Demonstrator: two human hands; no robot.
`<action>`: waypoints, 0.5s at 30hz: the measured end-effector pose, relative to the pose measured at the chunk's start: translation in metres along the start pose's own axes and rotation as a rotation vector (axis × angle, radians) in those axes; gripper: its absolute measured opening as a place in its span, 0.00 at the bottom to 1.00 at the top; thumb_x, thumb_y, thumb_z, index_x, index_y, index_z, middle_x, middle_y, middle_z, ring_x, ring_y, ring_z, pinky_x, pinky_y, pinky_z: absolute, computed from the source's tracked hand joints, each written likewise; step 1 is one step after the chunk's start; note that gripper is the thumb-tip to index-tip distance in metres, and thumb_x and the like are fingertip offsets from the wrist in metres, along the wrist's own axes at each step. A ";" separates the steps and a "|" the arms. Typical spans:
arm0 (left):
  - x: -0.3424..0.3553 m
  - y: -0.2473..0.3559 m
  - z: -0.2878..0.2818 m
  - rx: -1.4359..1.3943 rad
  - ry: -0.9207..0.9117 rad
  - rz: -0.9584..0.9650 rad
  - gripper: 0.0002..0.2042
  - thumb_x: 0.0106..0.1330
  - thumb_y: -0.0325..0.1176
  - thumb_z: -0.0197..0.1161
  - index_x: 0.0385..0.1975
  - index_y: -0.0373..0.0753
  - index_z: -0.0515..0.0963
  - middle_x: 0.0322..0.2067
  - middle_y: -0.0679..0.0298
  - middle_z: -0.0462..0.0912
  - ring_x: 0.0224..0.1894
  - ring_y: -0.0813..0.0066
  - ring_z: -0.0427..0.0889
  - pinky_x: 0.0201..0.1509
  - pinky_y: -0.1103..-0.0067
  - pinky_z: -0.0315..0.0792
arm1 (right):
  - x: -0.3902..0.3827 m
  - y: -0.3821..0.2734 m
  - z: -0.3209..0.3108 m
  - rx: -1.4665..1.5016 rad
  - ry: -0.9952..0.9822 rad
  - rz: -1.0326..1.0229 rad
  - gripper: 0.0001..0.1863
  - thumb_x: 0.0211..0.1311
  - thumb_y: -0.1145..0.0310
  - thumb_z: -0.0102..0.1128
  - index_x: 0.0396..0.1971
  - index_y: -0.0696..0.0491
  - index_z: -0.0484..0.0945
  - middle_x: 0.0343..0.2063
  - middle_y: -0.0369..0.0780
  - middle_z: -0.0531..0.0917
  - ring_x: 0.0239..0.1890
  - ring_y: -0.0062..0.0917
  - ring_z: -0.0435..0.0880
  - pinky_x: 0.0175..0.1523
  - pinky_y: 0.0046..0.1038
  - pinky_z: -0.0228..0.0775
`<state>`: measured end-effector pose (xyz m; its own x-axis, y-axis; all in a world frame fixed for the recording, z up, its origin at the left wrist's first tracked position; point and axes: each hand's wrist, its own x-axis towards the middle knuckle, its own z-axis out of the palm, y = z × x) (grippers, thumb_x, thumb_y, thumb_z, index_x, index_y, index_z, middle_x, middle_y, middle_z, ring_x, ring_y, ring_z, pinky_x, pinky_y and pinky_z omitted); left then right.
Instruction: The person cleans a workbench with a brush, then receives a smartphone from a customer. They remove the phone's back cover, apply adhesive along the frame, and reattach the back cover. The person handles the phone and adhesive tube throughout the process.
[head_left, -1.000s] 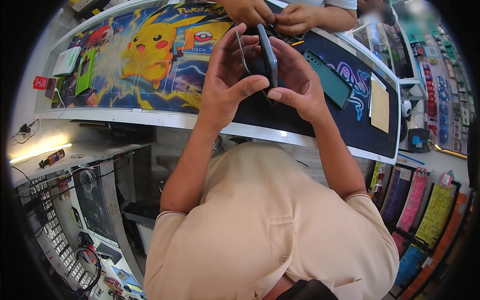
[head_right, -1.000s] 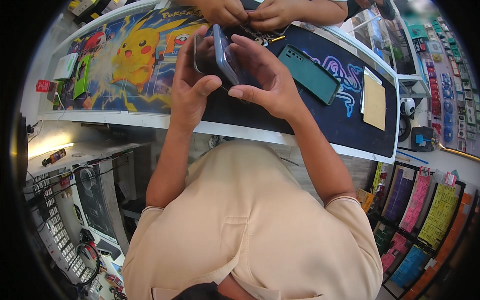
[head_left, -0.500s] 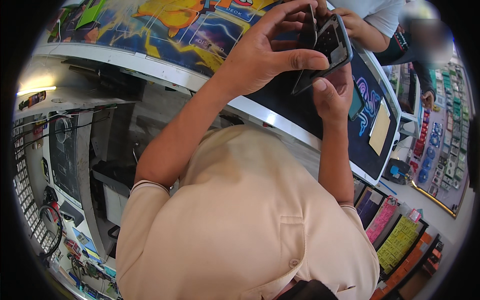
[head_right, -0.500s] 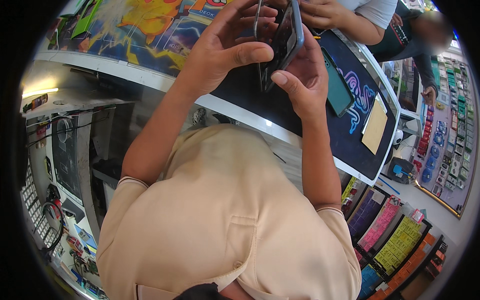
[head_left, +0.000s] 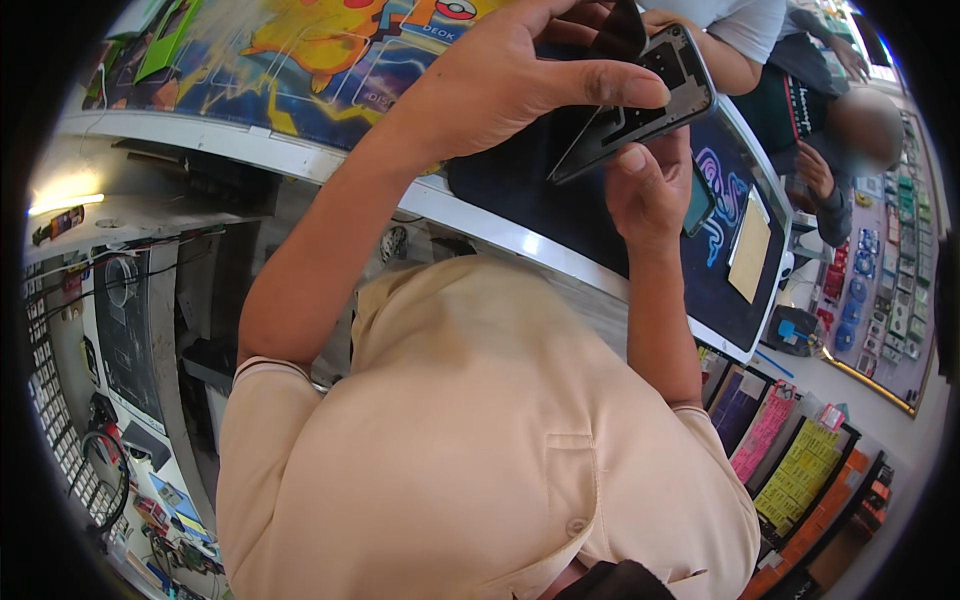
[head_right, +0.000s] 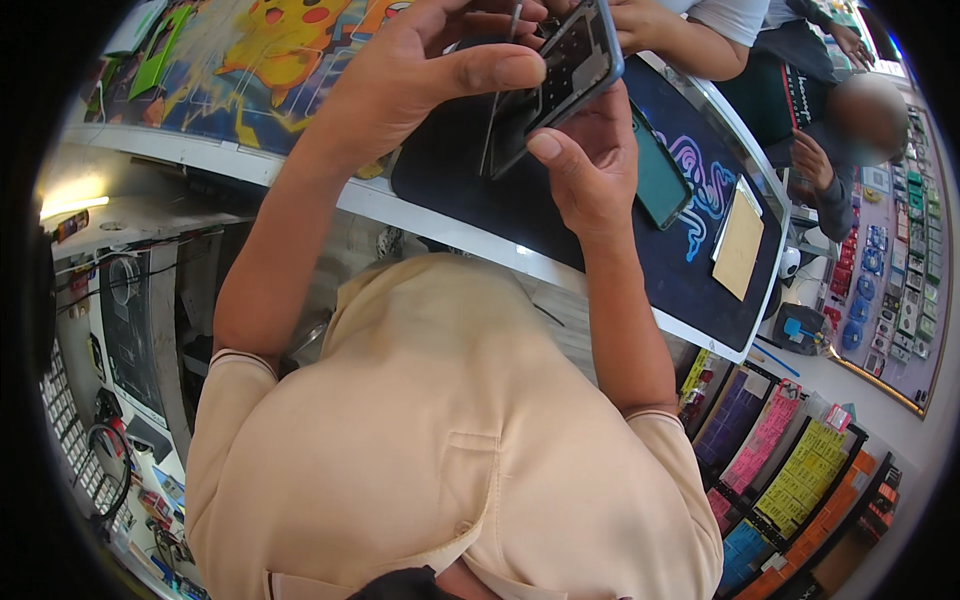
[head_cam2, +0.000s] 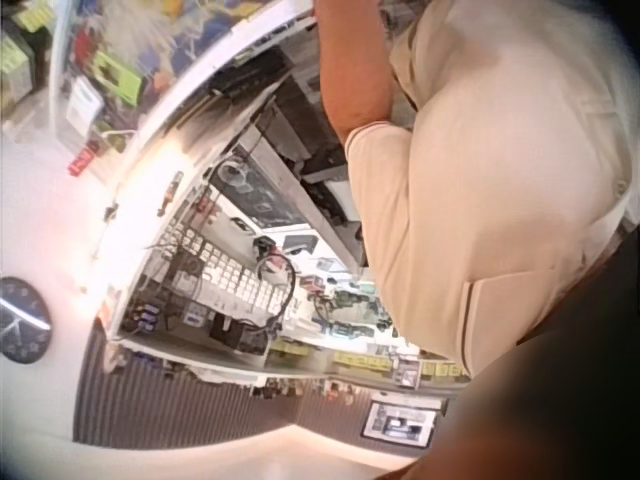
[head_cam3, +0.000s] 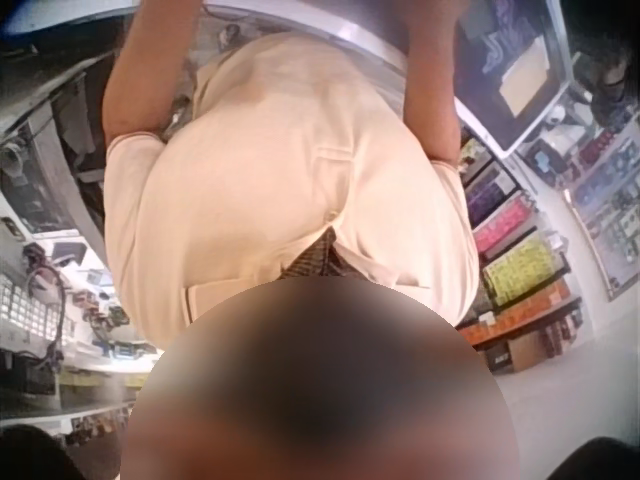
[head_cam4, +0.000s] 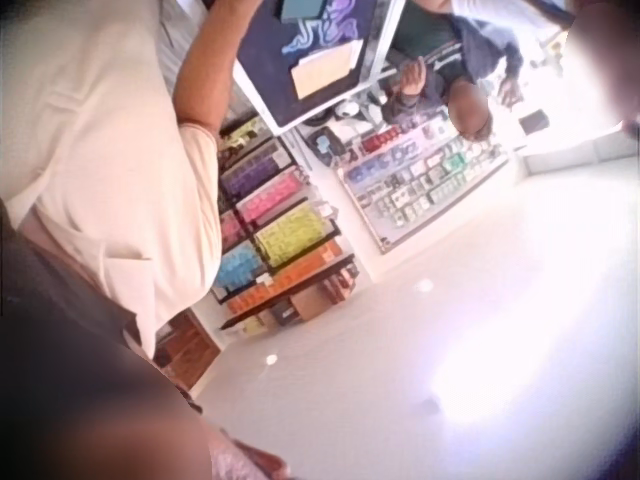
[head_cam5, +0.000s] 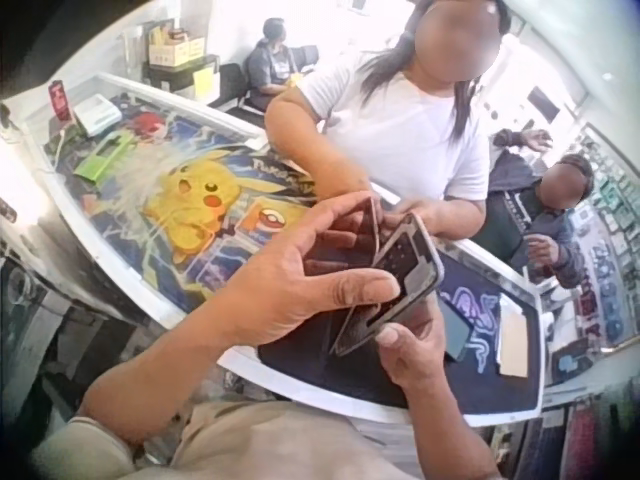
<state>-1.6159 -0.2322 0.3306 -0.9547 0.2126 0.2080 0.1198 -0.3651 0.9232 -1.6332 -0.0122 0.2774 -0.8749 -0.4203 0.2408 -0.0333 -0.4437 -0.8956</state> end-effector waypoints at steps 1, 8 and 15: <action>0.002 0.000 0.002 -0.008 0.012 0.007 0.47 0.60 0.47 0.80 0.74 0.33 0.61 0.60 0.55 0.75 0.64 0.64 0.73 0.70 0.70 0.67 | 0.001 -0.001 0.002 0.007 0.000 -0.014 0.45 0.56 0.75 0.77 0.72 0.56 0.62 0.66 0.48 0.75 0.68 0.34 0.74 0.73 0.37 0.65; 0.003 0.006 0.006 -0.090 0.041 -0.015 0.45 0.61 0.41 0.80 0.74 0.33 0.60 0.56 0.60 0.76 0.61 0.70 0.76 0.67 0.74 0.71 | 0.002 -0.001 0.002 -0.061 0.028 -0.077 0.43 0.56 0.71 0.79 0.70 0.55 0.64 0.61 0.41 0.77 0.63 0.30 0.79 0.67 0.32 0.71; 0.008 0.010 0.007 -0.144 -0.003 0.021 0.50 0.58 0.46 0.81 0.75 0.32 0.58 0.55 0.62 0.76 0.59 0.70 0.78 0.67 0.75 0.72 | 0.002 0.003 -0.007 -0.110 0.032 -0.049 0.46 0.56 0.71 0.79 0.72 0.56 0.63 0.59 0.42 0.79 0.62 0.29 0.79 0.62 0.28 0.76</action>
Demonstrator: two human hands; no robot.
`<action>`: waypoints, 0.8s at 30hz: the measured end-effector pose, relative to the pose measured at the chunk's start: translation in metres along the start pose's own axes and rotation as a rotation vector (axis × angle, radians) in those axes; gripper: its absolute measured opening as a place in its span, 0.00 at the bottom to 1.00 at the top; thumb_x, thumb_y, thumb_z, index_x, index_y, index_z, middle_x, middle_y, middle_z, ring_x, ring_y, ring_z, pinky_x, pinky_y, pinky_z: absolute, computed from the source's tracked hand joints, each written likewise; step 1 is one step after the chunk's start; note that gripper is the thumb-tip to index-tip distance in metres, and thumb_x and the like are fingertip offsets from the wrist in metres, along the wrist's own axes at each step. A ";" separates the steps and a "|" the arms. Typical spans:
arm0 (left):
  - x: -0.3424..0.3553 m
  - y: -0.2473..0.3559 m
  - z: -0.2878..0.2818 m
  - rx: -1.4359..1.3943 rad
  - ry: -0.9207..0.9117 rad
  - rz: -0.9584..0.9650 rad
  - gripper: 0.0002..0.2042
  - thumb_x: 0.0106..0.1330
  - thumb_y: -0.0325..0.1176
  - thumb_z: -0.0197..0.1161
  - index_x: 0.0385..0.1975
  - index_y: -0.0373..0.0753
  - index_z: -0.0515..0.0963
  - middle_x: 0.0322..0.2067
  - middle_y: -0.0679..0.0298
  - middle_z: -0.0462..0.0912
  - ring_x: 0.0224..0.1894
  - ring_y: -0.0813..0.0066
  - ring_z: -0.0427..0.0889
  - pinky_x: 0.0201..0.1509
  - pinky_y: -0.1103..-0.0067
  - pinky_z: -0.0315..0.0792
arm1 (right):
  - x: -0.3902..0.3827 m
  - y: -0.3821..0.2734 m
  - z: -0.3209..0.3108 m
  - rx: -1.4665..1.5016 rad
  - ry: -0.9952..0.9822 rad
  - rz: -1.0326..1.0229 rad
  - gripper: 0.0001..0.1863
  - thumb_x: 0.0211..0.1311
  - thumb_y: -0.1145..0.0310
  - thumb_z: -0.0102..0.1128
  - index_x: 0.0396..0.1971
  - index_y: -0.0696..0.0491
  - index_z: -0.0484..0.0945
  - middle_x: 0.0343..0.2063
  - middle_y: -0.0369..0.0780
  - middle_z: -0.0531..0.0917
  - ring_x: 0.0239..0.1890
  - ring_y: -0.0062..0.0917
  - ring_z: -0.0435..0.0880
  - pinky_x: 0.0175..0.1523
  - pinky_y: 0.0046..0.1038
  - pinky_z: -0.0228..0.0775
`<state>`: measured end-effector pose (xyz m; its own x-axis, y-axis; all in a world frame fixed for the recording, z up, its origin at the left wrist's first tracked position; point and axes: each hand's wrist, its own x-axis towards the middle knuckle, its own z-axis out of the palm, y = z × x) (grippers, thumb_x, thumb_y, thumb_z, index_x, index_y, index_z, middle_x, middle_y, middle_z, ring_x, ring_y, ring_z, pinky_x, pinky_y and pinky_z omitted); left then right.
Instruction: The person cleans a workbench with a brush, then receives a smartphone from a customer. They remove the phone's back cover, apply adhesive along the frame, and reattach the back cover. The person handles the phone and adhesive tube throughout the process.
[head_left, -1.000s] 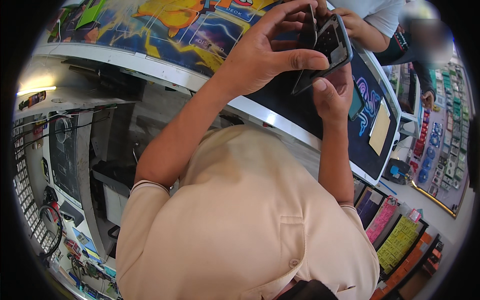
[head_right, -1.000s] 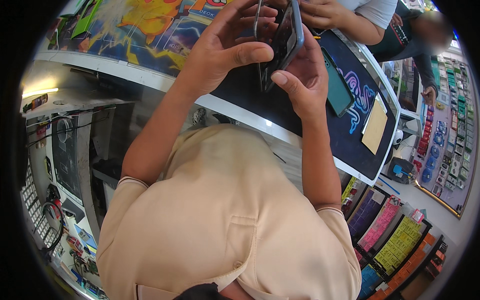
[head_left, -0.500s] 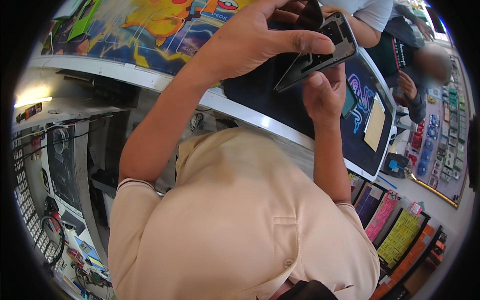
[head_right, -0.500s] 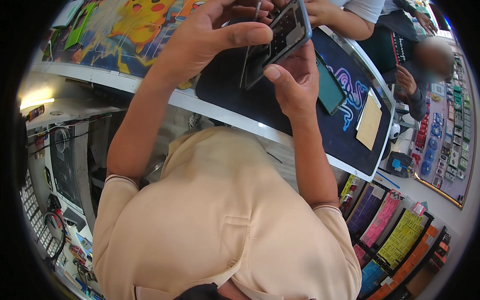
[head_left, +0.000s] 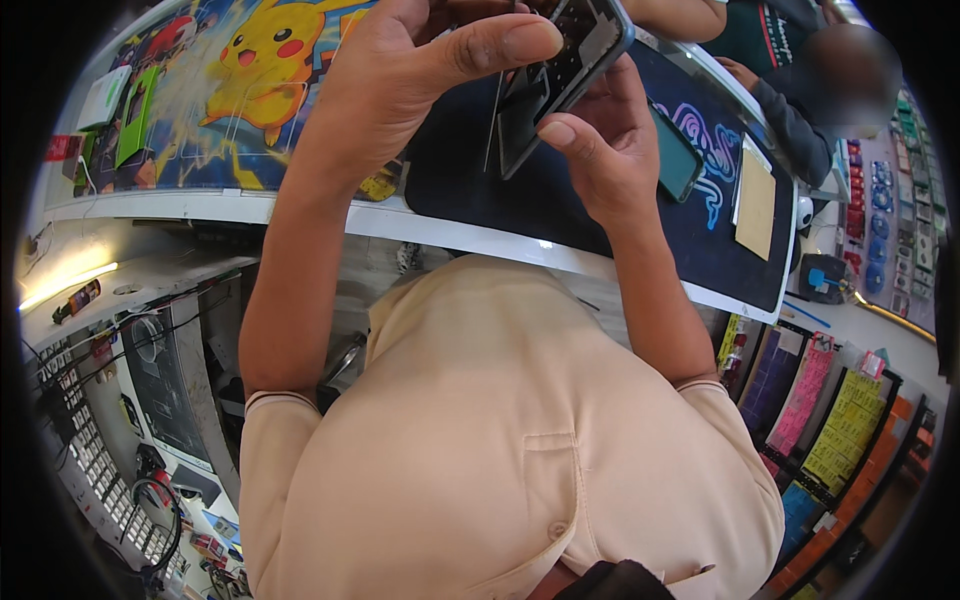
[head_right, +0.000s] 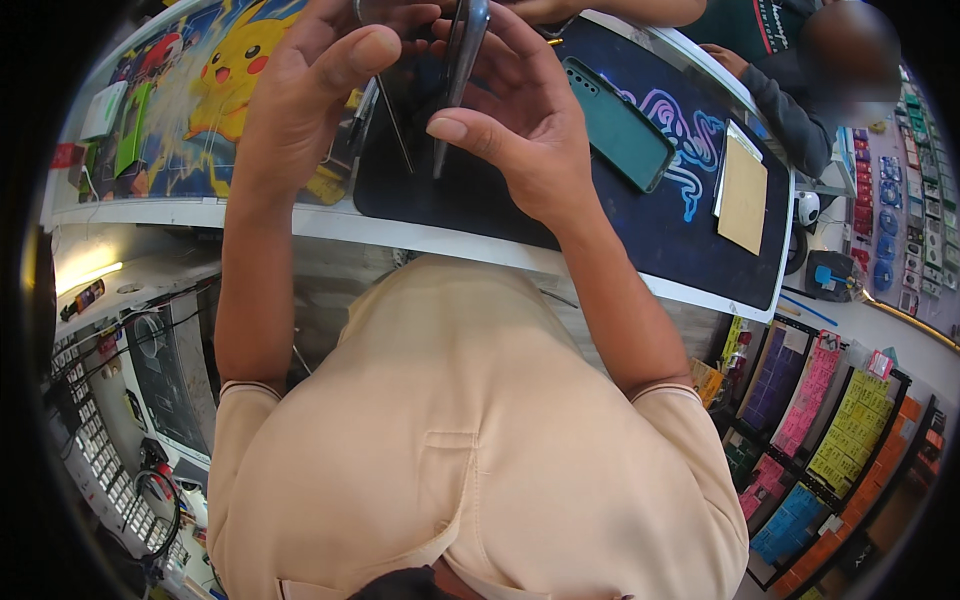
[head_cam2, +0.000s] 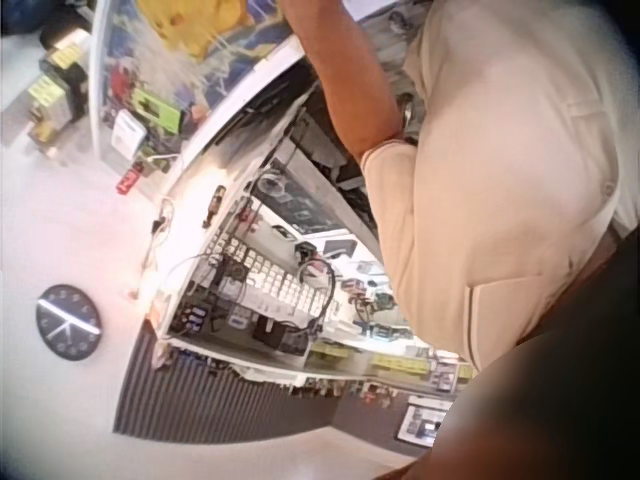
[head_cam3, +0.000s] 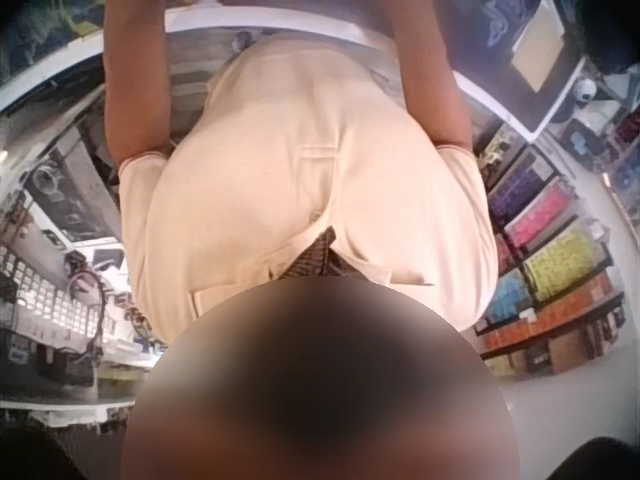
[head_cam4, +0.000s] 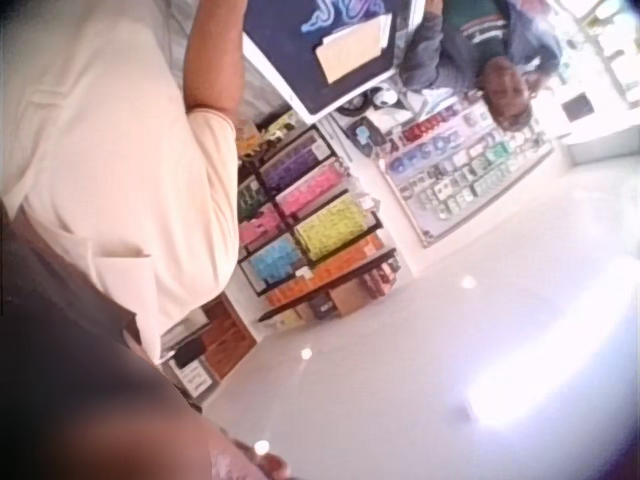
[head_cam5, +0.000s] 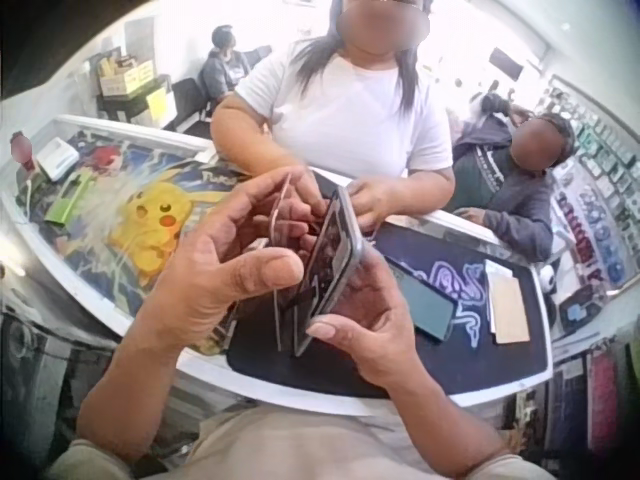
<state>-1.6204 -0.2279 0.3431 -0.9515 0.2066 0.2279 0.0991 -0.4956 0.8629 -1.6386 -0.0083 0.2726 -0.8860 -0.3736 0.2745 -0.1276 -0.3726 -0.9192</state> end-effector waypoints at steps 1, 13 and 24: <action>0.000 -0.001 -0.001 0.004 0.003 -0.001 0.50 0.58 0.46 0.81 0.75 0.32 0.58 0.56 0.61 0.76 0.59 0.70 0.78 0.67 0.74 0.72 | 0.001 0.000 0.002 -0.015 -0.002 0.001 0.46 0.56 0.71 0.79 0.73 0.56 0.62 0.60 0.43 0.79 0.62 0.29 0.79 0.63 0.29 0.76; 0.004 -0.027 -0.004 0.007 0.107 0.132 0.46 0.66 0.50 0.73 0.76 0.34 0.56 0.62 0.55 0.76 0.63 0.65 0.78 0.69 0.70 0.72 | 0.019 -0.033 0.022 0.054 -0.057 0.215 0.47 0.62 0.76 0.75 0.76 0.56 0.56 0.68 0.48 0.69 0.70 0.32 0.71 0.74 0.35 0.64; 0.007 -0.019 -0.028 0.046 0.117 -0.040 0.39 0.60 0.44 0.79 0.70 0.39 0.69 0.58 0.60 0.79 0.61 0.67 0.79 0.70 0.69 0.70 | 0.015 -0.021 0.022 0.013 0.023 0.076 0.41 0.63 0.69 0.75 0.72 0.57 0.63 0.61 0.46 0.77 0.63 0.30 0.77 0.69 0.33 0.70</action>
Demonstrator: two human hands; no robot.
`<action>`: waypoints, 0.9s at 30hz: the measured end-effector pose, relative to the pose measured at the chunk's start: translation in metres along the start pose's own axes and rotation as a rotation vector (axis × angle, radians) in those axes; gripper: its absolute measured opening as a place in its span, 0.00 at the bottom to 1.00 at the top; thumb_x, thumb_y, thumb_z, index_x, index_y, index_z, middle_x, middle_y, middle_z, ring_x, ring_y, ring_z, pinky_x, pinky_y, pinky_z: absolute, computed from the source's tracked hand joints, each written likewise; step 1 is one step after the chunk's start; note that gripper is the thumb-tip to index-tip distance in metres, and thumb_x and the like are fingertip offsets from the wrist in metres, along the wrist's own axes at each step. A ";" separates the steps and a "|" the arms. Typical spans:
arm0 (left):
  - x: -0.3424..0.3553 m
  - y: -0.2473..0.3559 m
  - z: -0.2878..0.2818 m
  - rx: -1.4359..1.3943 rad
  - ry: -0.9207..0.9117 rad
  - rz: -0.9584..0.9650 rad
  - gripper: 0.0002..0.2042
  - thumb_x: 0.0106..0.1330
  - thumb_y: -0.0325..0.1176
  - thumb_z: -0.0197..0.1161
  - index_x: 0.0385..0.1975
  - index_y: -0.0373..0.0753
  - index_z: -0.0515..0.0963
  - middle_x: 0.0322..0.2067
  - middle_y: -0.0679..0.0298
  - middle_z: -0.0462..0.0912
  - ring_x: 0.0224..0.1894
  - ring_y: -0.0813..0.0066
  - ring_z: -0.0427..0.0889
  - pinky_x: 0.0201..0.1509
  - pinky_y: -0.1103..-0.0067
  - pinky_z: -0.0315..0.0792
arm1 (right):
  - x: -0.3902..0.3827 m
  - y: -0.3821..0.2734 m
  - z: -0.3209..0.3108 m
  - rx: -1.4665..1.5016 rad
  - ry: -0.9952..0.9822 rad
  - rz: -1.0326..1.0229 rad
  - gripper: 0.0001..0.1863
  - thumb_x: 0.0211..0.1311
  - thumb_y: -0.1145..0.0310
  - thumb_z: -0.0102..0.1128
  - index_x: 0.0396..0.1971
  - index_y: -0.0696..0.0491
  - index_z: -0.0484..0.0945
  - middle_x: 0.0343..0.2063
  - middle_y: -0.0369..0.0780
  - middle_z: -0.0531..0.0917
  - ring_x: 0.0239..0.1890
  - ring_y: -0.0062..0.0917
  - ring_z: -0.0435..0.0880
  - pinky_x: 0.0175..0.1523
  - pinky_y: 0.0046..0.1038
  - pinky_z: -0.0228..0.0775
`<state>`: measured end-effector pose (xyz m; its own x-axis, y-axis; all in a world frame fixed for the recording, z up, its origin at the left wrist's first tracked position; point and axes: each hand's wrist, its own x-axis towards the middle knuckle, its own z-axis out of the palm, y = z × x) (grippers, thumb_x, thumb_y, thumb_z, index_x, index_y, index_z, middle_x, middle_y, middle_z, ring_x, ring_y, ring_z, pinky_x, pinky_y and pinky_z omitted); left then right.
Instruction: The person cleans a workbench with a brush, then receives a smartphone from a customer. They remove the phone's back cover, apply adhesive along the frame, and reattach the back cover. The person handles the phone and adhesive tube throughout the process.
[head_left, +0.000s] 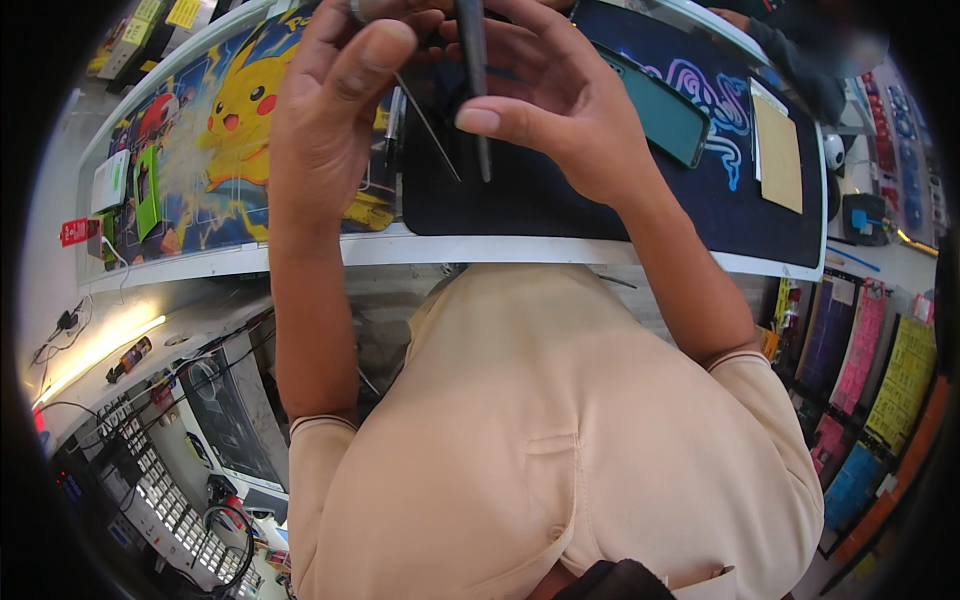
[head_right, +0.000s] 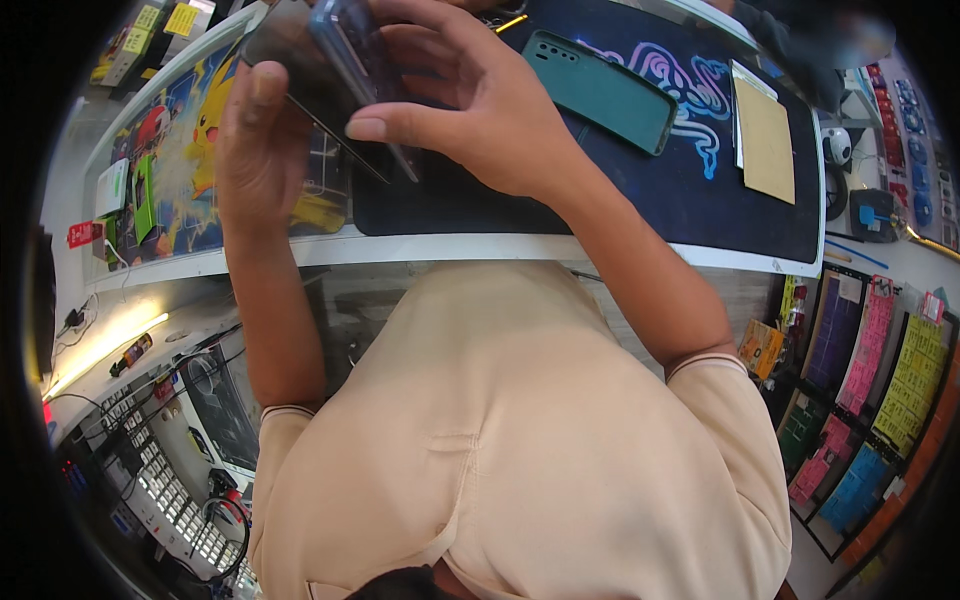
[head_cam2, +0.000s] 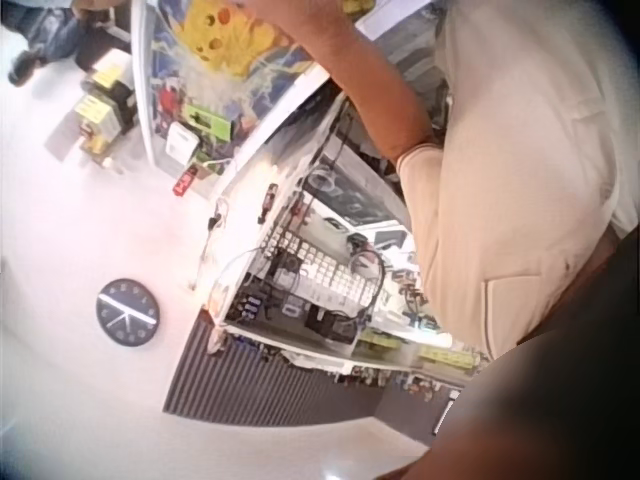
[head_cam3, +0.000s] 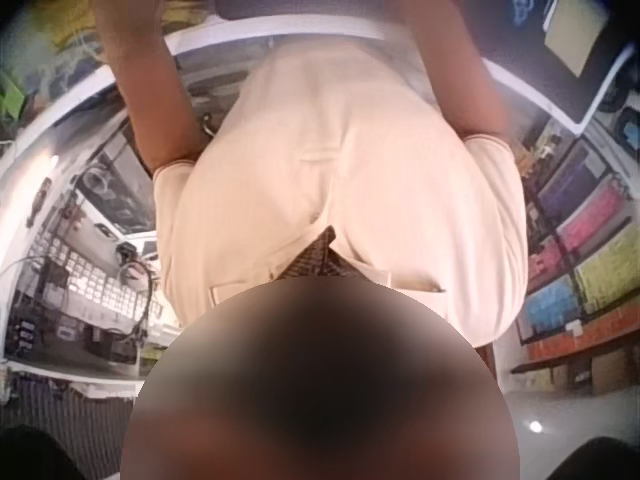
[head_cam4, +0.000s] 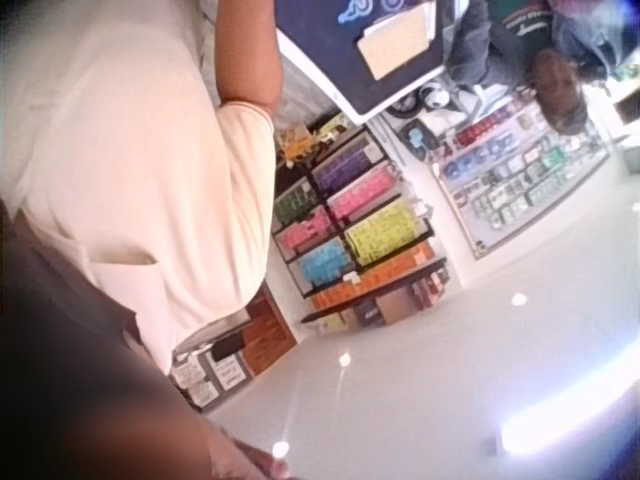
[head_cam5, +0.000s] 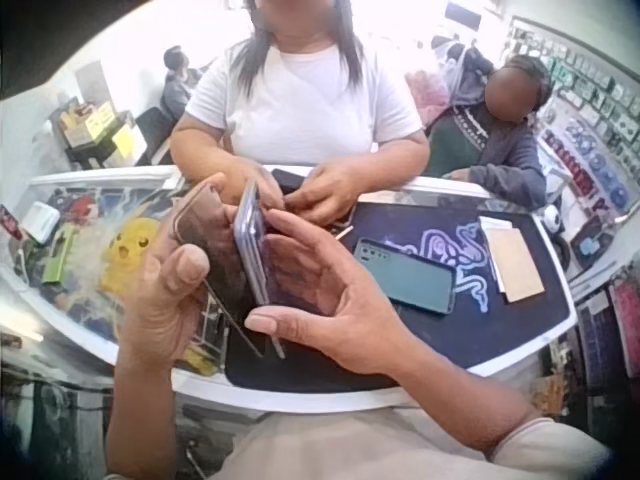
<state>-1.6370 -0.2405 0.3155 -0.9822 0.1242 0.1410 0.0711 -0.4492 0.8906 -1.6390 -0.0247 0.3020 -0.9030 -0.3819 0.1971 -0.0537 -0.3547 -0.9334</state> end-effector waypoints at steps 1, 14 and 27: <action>0.000 0.000 0.005 0.025 -0.006 0.000 0.41 0.62 0.43 0.78 0.72 0.37 0.65 0.59 0.59 0.78 0.61 0.67 0.79 0.69 0.70 0.70 | -0.001 0.003 -0.001 -0.019 -0.021 -0.048 0.43 0.61 0.71 0.75 0.73 0.57 0.62 0.62 0.45 0.77 0.64 0.30 0.77 0.69 0.34 0.69; 0.012 0.012 0.047 0.483 -0.290 0.093 0.43 0.59 0.41 0.81 0.71 0.32 0.65 0.60 0.53 0.76 0.60 0.67 0.78 0.66 0.71 0.71 | -0.037 0.002 -0.025 0.045 0.009 0.099 0.45 0.57 0.79 0.76 0.73 0.55 0.60 0.63 0.42 0.75 0.64 0.28 0.76 0.68 0.34 0.73; 0.014 -0.017 0.048 0.662 -0.323 0.141 0.42 0.59 0.46 0.79 0.70 0.32 0.67 0.61 0.51 0.73 0.62 0.64 0.76 0.66 0.70 0.71 | -0.050 0.003 -0.029 -0.009 0.092 0.114 0.47 0.58 0.78 0.77 0.75 0.57 0.58 0.59 0.41 0.78 0.61 0.27 0.78 0.66 0.33 0.74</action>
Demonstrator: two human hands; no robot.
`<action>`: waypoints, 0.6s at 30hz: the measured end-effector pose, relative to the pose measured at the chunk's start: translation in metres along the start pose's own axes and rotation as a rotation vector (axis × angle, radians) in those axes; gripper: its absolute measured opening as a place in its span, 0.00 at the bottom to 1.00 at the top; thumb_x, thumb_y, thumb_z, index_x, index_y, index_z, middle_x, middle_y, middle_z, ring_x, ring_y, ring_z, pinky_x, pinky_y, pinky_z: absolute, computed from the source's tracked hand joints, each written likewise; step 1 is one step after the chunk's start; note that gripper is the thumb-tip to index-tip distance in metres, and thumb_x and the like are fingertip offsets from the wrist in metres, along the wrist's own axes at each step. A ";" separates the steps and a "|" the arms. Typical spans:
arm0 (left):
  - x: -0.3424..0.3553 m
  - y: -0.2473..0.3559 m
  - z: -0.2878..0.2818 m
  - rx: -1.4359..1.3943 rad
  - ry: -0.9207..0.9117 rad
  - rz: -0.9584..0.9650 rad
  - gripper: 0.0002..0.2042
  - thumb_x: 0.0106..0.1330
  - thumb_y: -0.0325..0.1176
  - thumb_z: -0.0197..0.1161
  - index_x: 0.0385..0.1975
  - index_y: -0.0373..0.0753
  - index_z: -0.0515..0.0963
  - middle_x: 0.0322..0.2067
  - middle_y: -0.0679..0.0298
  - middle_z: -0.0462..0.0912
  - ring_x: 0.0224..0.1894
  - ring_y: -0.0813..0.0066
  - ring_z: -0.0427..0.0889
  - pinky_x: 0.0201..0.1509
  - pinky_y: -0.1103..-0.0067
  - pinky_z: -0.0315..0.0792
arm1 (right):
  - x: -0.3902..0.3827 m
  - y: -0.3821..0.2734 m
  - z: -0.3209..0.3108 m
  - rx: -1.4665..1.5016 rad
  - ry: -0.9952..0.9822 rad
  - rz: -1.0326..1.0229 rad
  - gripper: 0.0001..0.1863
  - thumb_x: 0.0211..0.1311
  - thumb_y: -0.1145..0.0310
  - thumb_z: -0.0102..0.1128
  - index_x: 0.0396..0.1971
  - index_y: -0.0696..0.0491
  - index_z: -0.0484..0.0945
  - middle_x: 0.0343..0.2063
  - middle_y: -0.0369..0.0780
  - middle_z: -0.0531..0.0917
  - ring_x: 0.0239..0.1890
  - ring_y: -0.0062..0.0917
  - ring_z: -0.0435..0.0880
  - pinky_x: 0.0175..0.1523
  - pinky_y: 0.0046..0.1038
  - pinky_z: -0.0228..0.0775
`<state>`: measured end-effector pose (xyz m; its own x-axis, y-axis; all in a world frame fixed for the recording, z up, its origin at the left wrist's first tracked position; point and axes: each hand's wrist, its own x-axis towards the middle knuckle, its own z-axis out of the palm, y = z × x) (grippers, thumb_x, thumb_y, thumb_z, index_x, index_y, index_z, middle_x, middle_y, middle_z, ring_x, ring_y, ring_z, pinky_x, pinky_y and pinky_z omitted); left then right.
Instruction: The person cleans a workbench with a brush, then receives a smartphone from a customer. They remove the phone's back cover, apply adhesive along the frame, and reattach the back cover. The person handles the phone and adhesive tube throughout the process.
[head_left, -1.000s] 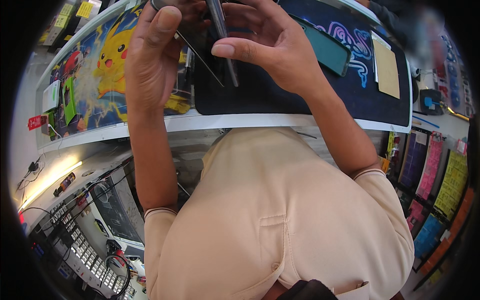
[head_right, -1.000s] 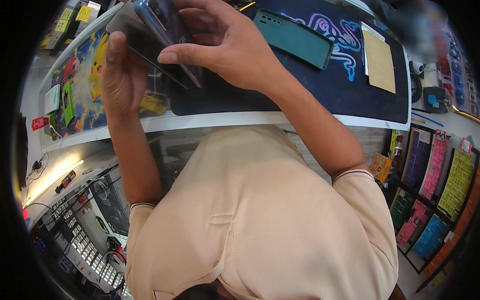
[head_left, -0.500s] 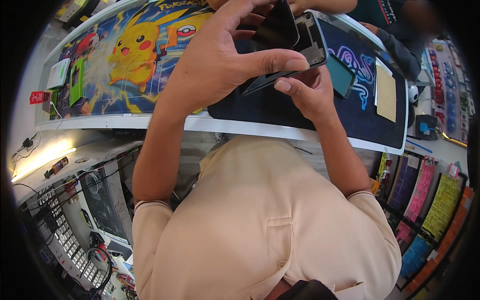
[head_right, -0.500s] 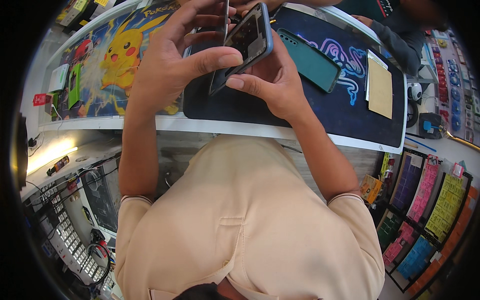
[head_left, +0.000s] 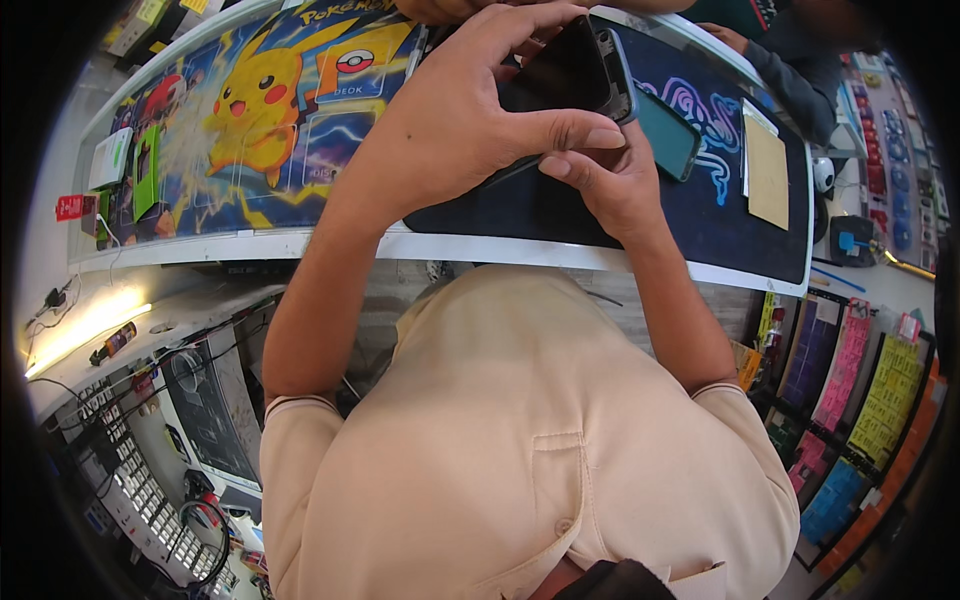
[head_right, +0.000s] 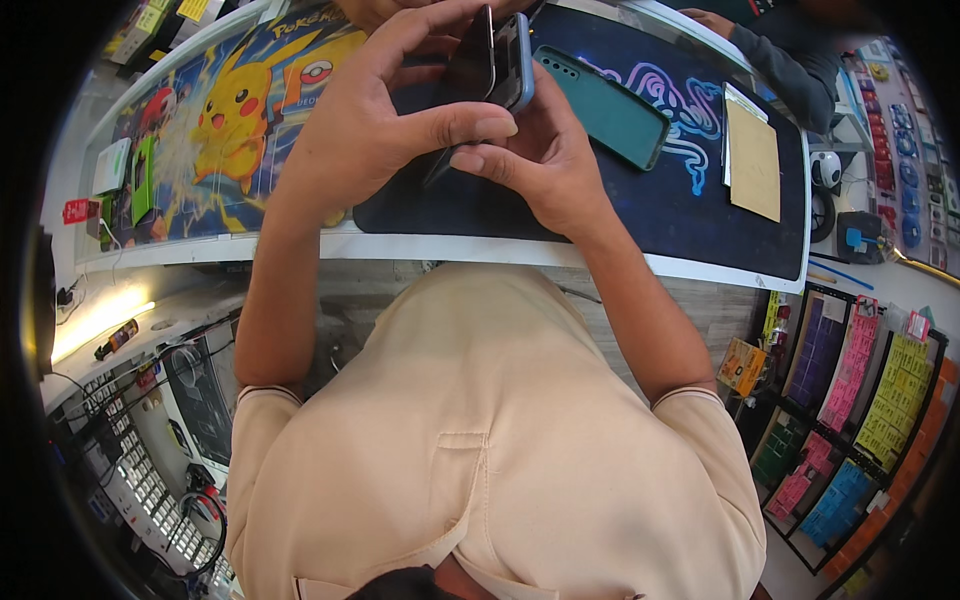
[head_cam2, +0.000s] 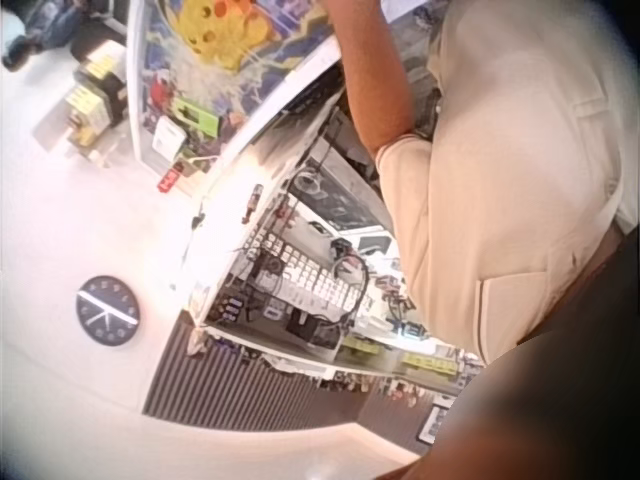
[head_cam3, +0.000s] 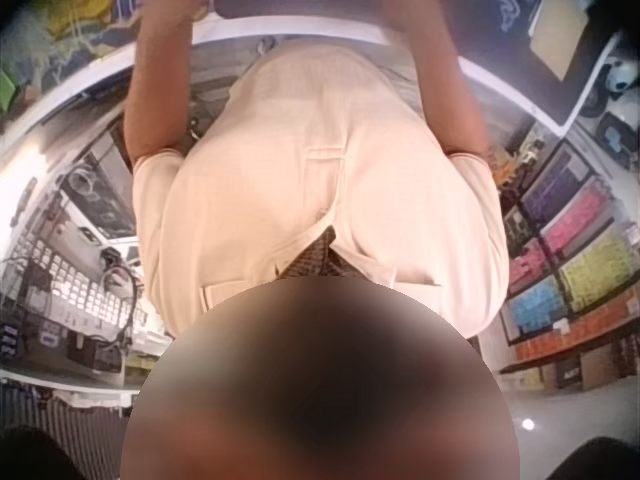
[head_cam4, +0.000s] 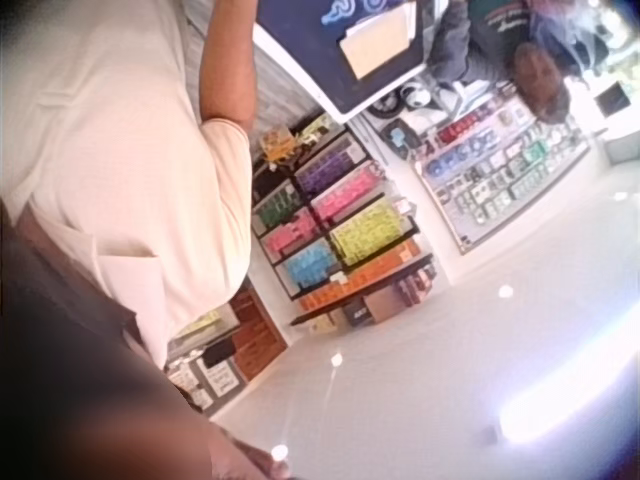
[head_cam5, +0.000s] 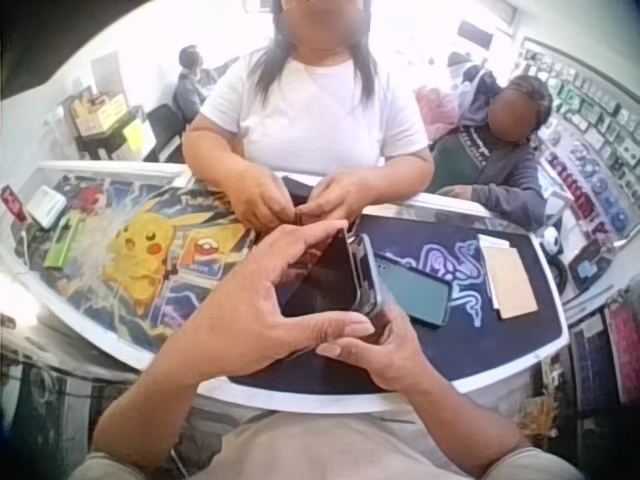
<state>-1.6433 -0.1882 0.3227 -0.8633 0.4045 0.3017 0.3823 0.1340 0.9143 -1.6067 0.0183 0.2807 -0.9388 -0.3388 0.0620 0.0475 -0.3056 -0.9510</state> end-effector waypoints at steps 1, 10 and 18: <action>-0.001 -0.001 0.002 0.023 0.012 0.010 0.42 0.59 0.46 0.80 0.70 0.34 0.67 0.61 0.52 0.73 0.62 0.63 0.75 0.67 0.69 0.71 | 0.000 -0.001 0.000 -0.018 -0.002 0.000 0.48 0.58 0.77 0.77 0.75 0.57 0.57 0.59 0.41 0.78 0.62 0.27 0.78 0.66 0.33 0.74; -0.013 0.001 0.004 -0.025 0.083 0.079 0.38 0.58 0.38 0.79 0.69 0.38 0.70 0.59 0.63 0.74 0.63 0.67 0.76 0.70 0.67 0.69 | 0.012 -0.011 0.008 -0.100 -0.116 -0.020 0.53 0.57 0.72 0.79 0.78 0.57 0.53 0.67 0.43 0.72 0.69 0.31 0.73 0.73 0.37 0.66; -0.010 -0.004 0.005 0.029 0.114 0.051 0.40 0.57 0.51 0.78 0.68 0.39 0.72 0.61 0.57 0.74 0.61 0.62 0.77 0.67 0.71 0.71 | 0.010 -0.010 0.001 -0.153 -0.084 0.068 0.46 0.61 0.75 0.75 0.75 0.57 0.58 0.60 0.43 0.78 0.61 0.28 0.80 0.65 0.34 0.76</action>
<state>-1.6344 -0.1885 0.3142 -0.8737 0.3065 0.3777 0.4345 0.1429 0.8892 -1.6163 0.0176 0.2914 -0.9031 -0.4291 0.0148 0.0517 -0.1431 -0.9884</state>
